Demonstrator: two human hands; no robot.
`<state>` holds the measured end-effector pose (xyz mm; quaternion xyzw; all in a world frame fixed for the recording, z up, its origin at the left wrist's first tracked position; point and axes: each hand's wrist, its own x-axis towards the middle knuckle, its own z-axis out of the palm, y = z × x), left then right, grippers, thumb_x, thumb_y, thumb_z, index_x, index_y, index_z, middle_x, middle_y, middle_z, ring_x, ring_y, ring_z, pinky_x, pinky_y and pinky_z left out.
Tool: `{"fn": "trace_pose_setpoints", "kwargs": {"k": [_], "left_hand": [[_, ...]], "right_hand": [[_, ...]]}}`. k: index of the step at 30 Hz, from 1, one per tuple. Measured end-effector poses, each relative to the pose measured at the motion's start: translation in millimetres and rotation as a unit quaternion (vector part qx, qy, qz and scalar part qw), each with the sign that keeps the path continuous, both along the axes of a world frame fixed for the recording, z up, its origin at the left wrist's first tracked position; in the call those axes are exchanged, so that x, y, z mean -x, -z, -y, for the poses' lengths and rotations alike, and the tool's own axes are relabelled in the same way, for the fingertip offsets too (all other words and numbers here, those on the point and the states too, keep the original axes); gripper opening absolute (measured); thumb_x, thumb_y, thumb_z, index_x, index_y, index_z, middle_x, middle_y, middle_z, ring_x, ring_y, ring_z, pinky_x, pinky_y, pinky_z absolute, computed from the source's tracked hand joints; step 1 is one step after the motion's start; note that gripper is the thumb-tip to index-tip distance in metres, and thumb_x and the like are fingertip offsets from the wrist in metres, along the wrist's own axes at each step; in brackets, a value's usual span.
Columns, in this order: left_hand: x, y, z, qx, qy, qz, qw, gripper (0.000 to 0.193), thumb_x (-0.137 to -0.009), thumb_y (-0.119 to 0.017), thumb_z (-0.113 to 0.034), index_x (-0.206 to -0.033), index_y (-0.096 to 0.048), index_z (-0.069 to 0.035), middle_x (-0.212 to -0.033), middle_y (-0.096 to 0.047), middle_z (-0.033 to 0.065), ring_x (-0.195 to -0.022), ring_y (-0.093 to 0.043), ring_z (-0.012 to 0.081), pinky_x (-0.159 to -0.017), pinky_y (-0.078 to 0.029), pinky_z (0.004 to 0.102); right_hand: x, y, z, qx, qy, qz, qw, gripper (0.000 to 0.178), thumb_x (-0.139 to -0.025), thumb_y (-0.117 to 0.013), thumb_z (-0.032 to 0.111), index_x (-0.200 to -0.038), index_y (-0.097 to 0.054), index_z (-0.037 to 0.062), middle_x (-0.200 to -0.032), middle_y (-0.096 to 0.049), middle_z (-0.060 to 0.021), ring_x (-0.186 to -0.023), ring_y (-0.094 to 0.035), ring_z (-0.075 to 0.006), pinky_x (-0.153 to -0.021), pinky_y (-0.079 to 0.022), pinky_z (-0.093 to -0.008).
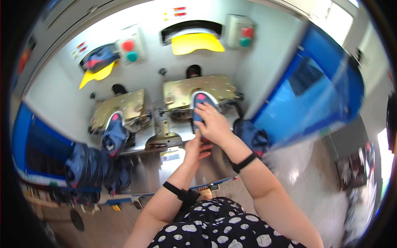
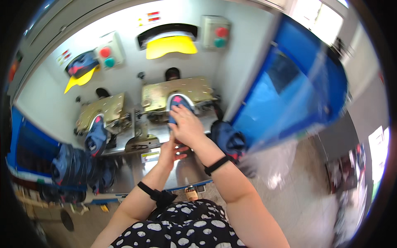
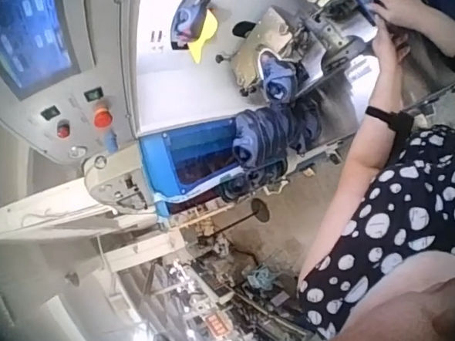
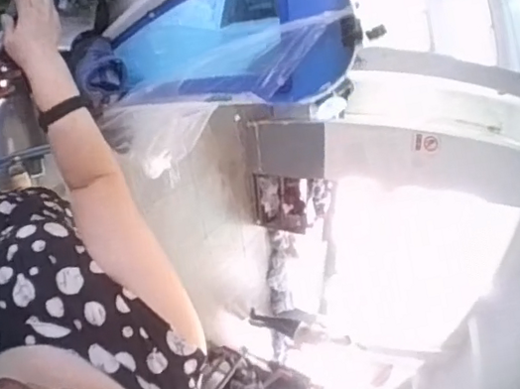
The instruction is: The person removes shoes from a plastic bag and places them onto a machine's molds to be processed. They press buttons on the control panel, then remove the shoes from the molds and set them aside.
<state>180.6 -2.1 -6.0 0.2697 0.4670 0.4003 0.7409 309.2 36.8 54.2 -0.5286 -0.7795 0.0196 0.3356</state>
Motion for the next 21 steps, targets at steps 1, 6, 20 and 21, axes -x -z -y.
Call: {"fn": "trace_pose_setpoints", "kwargs": {"k": [1,6,20,21], "left_hand": [[6,3,1,-0.017,-0.001,0.004,1.000,0.060,-0.086,-0.062,-0.062,-0.107,-0.060,-0.005,-0.096,-0.064,0.0062,-0.088,-0.069,0.0205,-0.063,-0.058,0.0329],[36,30,-17,-0.050,0.043,0.005,0.998,0.058,-0.092,-0.052,-0.062,-0.114,-0.059,-0.009,-0.106,-0.067,0.0057,-0.093,-0.066,0.0200,-0.069,-0.056,0.0377],[24,-13,-11,-0.026,0.078,-0.074,0.994,0.072,-0.092,-0.045,-0.069,-0.129,-0.050,-0.007,-0.118,-0.063,0.0056,-0.100,-0.062,0.0248,-0.076,-0.052,0.0410],[27,-16,-10,-0.025,0.076,-0.073,0.994,0.072,-0.092,-0.045,-0.069,-0.128,-0.050,-0.007,-0.118,-0.063,0.0059,-0.100,-0.062,0.0247,-0.076,-0.052,0.0404]], "right_hand": [[5,3,3,-0.014,0.002,-0.004,1.000,0.044,-0.083,-0.067,0.021,-0.124,-0.062,0.0053,-0.139,-0.054,-0.0136,-0.133,-0.046,-0.0330,-0.109,-0.038,-0.0434],[7,-57,115,-0.174,-0.033,-0.118,0.977,0.034,-0.075,-0.072,0.009,-0.107,-0.061,0.0042,-0.111,-0.062,-0.0147,-0.103,-0.060,-0.0331,-0.089,-0.049,-0.0437],[-257,85,151,0.372,0.449,-0.149,0.799,0.031,-0.090,-0.057,0.026,-0.114,-0.069,0.0106,-0.102,-0.072,-0.0147,-0.091,-0.069,-0.0299,-0.080,-0.054,-0.0409],[-248,90,156,0.369,0.447,-0.152,0.801,0.031,-0.090,-0.057,0.026,-0.114,-0.069,0.0106,-0.102,-0.072,-0.0147,-0.091,-0.069,-0.0299,-0.080,-0.054,-0.0409]]}}
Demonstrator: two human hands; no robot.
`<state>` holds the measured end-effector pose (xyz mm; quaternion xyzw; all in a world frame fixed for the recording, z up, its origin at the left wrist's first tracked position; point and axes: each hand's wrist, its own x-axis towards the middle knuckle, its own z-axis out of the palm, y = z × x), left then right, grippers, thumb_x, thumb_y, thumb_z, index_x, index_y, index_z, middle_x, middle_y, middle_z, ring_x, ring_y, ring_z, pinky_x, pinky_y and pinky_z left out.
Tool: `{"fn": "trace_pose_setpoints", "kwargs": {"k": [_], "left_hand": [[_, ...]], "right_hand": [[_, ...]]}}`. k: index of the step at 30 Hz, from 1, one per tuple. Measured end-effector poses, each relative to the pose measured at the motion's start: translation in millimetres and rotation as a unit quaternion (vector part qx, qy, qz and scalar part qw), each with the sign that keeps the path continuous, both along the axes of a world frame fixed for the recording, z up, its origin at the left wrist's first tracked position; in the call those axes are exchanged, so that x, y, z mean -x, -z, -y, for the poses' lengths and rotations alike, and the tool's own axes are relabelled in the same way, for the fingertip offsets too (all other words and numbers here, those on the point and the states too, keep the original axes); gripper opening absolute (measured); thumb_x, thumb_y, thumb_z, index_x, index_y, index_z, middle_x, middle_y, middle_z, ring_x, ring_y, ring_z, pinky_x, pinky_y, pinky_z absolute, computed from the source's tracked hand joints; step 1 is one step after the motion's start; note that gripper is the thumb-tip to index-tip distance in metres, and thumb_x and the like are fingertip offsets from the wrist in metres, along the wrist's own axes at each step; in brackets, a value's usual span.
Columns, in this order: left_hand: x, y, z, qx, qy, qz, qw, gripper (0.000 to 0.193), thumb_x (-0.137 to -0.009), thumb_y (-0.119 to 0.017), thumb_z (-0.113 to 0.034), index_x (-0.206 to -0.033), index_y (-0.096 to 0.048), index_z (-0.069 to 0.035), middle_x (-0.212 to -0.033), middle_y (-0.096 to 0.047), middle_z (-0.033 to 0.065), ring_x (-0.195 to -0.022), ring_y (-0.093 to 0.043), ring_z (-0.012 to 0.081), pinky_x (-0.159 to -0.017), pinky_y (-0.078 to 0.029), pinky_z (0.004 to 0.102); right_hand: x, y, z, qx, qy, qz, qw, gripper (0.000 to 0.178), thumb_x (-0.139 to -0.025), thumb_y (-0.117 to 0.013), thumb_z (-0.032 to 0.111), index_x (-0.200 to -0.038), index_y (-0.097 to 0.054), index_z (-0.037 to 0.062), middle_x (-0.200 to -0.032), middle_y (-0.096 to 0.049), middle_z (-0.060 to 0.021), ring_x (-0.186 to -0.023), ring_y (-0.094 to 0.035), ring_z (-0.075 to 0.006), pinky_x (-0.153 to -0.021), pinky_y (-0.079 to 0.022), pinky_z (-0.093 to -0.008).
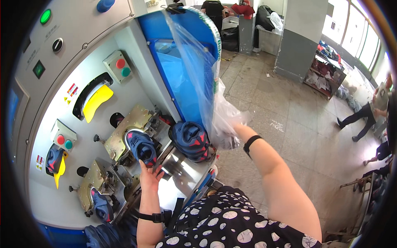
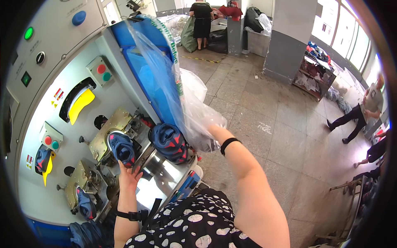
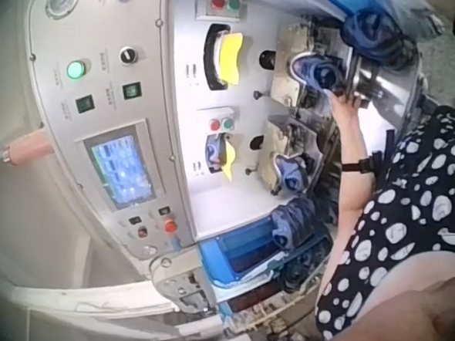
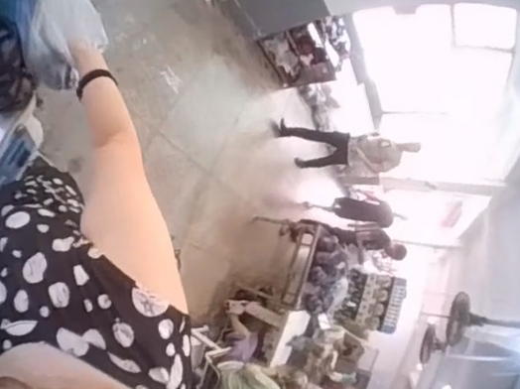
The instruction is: The person removes shoes from a plastic bag and places them onto a machine's molds to be processed. They press buttons on the control panel, then remove the shoes from the molds and set them aside.
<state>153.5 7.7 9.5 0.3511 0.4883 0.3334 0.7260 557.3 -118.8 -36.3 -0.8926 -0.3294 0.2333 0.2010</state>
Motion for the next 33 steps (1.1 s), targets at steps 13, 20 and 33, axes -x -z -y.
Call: {"fn": "trace_pose_setpoints", "kwargs": {"k": [13,20,33], "left_hand": [[-3,-5,7,-0.011,-0.033,-0.004,0.999,0.068,-0.093,-0.046,-0.067,-0.123,-0.052,-0.006,-0.111,-0.065,0.0073,-0.098,-0.063,0.0241,-0.077,-0.051,0.0407],[-3,0,2,-0.009,-0.020,0.013,1.000,0.068,-0.093,-0.046,-0.067,-0.124,-0.053,-0.007,-0.113,-0.065,0.0072,-0.098,-0.063,0.0246,-0.078,-0.051,0.0410],[6,19,-9,0.004,0.004,0.052,0.999,0.076,-0.084,-0.053,-0.074,-0.134,-0.046,-0.017,-0.130,-0.054,0.0013,-0.110,-0.054,0.0263,-0.082,-0.047,0.0418]], "right_hand": [[-11,38,-14,-0.288,-0.134,0.039,0.947,0.041,-0.094,-0.057,0.030,-0.129,-0.058,0.0090,-0.112,-0.068,-0.0164,-0.101,-0.067,-0.0258,-0.085,-0.052,-0.0386],[-1,95,-24,-0.470,0.052,-0.089,0.877,0.045,-0.092,-0.057,0.032,-0.128,-0.058,0.0050,-0.112,-0.069,-0.0170,-0.098,-0.068,-0.0266,-0.084,-0.052,-0.0411],[91,-222,158,-0.405,0.146,0.183,0.884,0.025,-0.086,-0.054,0.011,-0.108,-0.062,0.0031,-0.081,-0.065,-0.0191,-0.078,-0.065,-0.0340,-0.072,-0.051,-0.0369]]}}
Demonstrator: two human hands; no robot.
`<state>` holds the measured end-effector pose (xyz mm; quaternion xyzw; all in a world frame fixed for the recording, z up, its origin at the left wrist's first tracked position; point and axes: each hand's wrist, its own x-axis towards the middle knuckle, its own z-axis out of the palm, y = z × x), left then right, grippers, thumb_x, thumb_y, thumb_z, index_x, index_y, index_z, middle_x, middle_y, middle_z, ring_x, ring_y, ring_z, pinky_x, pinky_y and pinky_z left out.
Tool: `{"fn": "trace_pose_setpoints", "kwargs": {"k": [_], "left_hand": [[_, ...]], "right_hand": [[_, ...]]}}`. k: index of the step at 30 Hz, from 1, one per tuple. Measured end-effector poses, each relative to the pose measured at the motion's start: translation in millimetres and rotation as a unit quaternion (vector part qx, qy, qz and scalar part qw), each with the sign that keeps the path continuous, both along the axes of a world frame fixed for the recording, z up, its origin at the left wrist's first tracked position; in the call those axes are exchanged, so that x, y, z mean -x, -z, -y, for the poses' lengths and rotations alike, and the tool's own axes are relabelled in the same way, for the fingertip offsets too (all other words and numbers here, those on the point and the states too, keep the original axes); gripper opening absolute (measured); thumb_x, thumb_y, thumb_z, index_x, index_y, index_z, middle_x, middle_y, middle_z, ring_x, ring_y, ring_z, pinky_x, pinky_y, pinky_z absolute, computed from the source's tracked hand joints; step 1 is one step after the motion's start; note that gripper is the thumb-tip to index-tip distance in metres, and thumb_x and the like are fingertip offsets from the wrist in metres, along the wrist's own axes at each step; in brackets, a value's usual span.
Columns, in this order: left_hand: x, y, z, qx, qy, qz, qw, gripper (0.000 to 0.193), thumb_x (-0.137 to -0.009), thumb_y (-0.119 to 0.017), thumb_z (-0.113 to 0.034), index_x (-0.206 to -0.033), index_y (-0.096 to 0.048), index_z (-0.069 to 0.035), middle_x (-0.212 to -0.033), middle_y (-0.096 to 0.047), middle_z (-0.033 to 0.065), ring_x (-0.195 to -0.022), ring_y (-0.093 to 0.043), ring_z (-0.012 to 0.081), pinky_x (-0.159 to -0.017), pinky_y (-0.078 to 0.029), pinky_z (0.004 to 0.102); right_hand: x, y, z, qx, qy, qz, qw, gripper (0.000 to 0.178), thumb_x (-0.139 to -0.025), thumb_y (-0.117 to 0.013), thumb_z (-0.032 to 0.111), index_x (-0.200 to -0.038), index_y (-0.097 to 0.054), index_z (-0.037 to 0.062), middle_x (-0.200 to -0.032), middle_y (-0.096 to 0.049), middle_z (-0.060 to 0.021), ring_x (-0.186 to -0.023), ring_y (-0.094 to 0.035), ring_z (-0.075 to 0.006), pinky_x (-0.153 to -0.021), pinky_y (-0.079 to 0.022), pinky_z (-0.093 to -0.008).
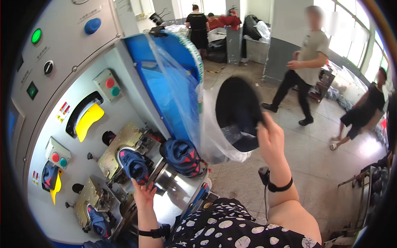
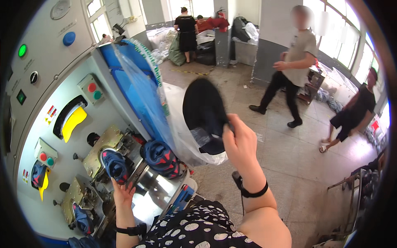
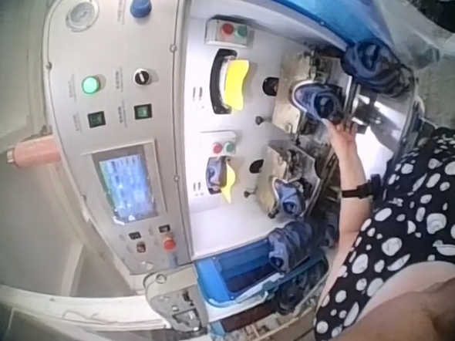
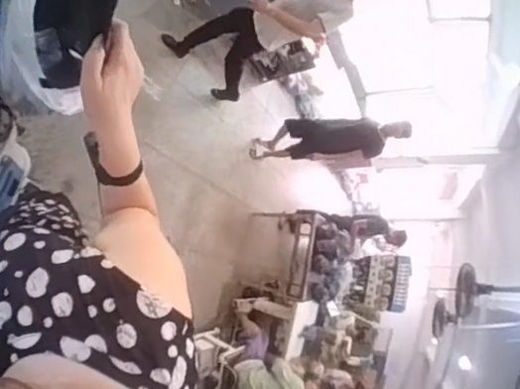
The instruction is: The person removes shoes from a plastic bag and places them onto a machine's molds to be processed. They press buttons on the control panel, then remove the shoes from the molds and set them aside.
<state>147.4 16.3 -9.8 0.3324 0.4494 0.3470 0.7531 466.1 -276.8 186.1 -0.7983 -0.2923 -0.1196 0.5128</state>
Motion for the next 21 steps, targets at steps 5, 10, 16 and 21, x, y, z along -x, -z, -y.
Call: {"fn": "trace_pose_setpoints", "kwargs": {"k": [5,10,16,21], "left_hand": [[5,-10,13,0.022,0.018,0.005,1.000,0.073,-0.087,-0.054,-0.069,-0.130,-0.050,-0.010,-0.123,-0.057,0.0043,-0.115,-0.054,0.0265,-0.085,-0.047,0.0415],[-1,-79,91,-0.115,0.325,0.152,0.926,0.066,-0.086,-0.073,-0.029,-0.138,-0.043,-0.002,-0.135,-0.053,0.0173,-0.123,-0.054,0.0333,-0.099,-0.049,0.0483],[9,-130,89,-0.029,0.180,0.278,0.943,0.076,-0.096,-0.036,-0.062,-0.149,-0.033,-0.008,-0.147,-0.044,0.0148,-0.135,-0.043,0.0354,-0.113,-0.032,0.0532],[34,-144,84,-0.026,0.105,0.208,0.972,0.075,-0.096,-0.049,-0.053,-0.149,-0.030,-0.004,-0.147,-0.042,0.0202,-0.133,-0.043,0.0378,-0.111,-0.035,0.0532]], "right_hand": [[45,53,13,-0.124,-0.003,0.273,0.954,0.041,-0.083,-0.060,0.017,-0.118,-0.060,-0.0034,-0.104,-0.061,-0.0197,-0.089,-0.062,-0.0331,-0.080,-0.049,-0.0379],[116,21,-32,-0.003,-0.228,0.236,0.945,0.071,-0.066,-0.076,0.034,-0.127,-0.056,0.0034,-0.116,-0.055,-0.0178,-0.099,-0.058,-0.0326,-0.084,-0.046,-0.0430],[185,70,-102,-0.066,-0.315,0.367,0.873,0.059,-0.075,-0.063,0.022,-0.130,-0.051,0.0027,-0.114,-0.053,-0.0149,-0.086,-0.056,-0.0217,-0.075,-0.043,-0.0335],[171,59,-94,-0.126,-0.387,0.373,0.834,0.054,-0.082,-0.066,0.034,-0.127,-0.056,0.0067,-0.124,-0.054,-0.0086,-0.093,-0.054,-0.0219,-0.081,-0.043,-0.0372]]}}
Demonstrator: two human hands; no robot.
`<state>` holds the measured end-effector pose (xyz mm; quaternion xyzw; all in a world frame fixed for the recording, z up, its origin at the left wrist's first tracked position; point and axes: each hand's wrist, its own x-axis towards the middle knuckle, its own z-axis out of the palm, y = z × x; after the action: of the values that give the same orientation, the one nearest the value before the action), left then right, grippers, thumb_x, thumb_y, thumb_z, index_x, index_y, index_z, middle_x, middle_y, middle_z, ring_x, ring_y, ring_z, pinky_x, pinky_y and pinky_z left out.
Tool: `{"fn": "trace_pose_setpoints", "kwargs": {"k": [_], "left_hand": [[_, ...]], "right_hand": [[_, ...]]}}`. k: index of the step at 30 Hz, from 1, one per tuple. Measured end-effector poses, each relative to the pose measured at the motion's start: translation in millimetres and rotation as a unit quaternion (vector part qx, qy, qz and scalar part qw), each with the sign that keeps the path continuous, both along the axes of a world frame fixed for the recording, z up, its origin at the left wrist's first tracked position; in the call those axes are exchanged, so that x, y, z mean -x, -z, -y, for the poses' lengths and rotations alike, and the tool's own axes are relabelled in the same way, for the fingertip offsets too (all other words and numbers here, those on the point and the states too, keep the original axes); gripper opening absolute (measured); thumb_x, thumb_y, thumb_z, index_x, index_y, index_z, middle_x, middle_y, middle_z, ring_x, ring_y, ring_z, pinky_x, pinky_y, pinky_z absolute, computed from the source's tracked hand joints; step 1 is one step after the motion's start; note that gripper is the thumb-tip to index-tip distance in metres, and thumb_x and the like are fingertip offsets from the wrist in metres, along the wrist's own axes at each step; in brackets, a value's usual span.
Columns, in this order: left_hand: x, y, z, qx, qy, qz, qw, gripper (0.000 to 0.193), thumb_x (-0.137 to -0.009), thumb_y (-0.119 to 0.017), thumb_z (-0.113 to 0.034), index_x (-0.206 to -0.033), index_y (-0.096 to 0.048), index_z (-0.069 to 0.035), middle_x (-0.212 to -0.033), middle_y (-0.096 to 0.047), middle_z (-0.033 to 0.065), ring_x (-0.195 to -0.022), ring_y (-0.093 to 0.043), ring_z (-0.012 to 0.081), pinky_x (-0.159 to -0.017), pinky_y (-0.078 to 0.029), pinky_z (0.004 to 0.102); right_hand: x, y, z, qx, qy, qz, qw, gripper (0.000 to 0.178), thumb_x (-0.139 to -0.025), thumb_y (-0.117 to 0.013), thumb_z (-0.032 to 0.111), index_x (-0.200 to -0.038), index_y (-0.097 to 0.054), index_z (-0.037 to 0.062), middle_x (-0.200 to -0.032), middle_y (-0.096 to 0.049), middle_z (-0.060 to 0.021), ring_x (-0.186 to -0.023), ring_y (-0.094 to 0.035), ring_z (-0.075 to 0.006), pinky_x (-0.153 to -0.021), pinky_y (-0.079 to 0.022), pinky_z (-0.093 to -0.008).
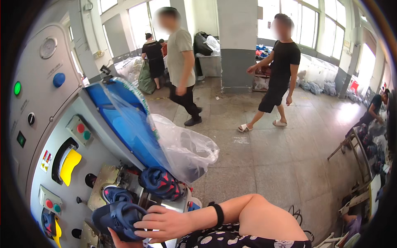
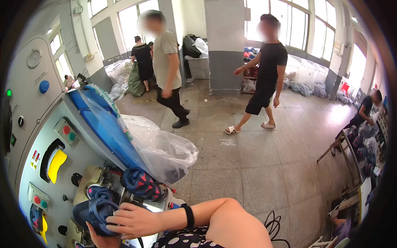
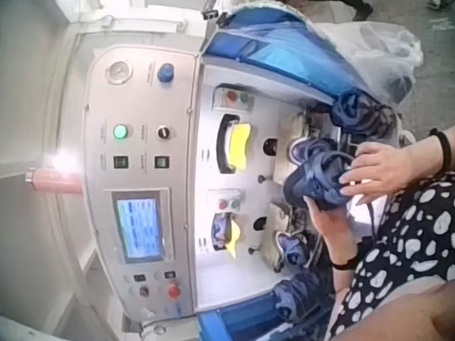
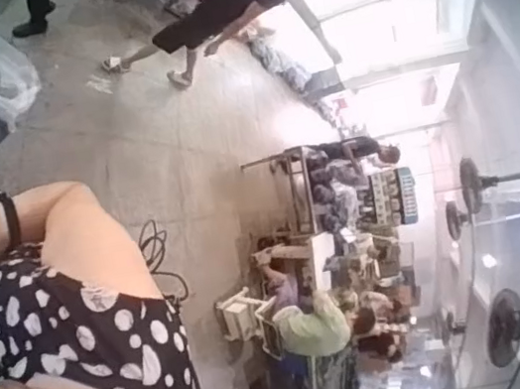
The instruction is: The person removes shoes from a plastic bag and places them onto a machine's molds to be processed. They press buttons on the control panel, then remove the shoes from the molds and set them aside.
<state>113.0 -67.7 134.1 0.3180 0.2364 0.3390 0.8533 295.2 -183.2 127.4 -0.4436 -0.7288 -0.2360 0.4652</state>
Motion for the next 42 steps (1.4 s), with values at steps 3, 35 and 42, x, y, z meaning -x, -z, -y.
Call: {"fn": "trace_pose_setpoints", "kwargs": {"k": [3,35,42], "left_hand": [[25,-4,-8,0.029,-0.068,0.019,0.997,0.069,-0.096,-0.047,-0.054,-0.142,-0.041,-0.003,-0.141,-0.048,0.0218,-0.130,-0.046,0.0387,-0.108,-0.037,0.0561],[237,124,70,0.157,-0.204,0.187,0.948,0.057,-0.096,-0.044,-0.053,-0.122,-0.055,-0.004,-0.118,-0.059,0.0195,-0.109,-0.055,0.0374,-0.092,-0.044,0.0548],[225,104,78,0.182,-0.289,0.103,0.934,0.053,-0.097,-0.041,-0.053,-0.116,-0.059,-0.008,-0.103,-0.067,0.0180,-0.091,-0.065,0.0366,-0.080,-0.053,0.0533]], "right_hand": [[-17,-12,5,0.062,-0.068,0.016,0.996,0.050,-0.081,-0.072,0.037,-0.122,-0.060,0.0104,-0.122,-0.057,-0.0059,-0.090,-0.055,-0.0227,-0.074,-0.047,-0.0358],[-33,-39,-357,-0.073,0.115,-0.242,0.961,0.044,-0.079,-0.053,-0.004,-0.122,-0.047,0.0042,-0.147,-0.033,-0.0257,-0.126,-0.047,-0.0409,-0.096,-0.047,-0.0414],[-61,-24,-365,0.092,0.146,-0.220,0.960,0.036,-0.075,-0.054,-0.003,-0.110,-0.048,0.0051,-0.142,-0.042,-0.0253,-0.128,-0.047,-0.0390,-0.101,-0.042,-0.0434]]}}
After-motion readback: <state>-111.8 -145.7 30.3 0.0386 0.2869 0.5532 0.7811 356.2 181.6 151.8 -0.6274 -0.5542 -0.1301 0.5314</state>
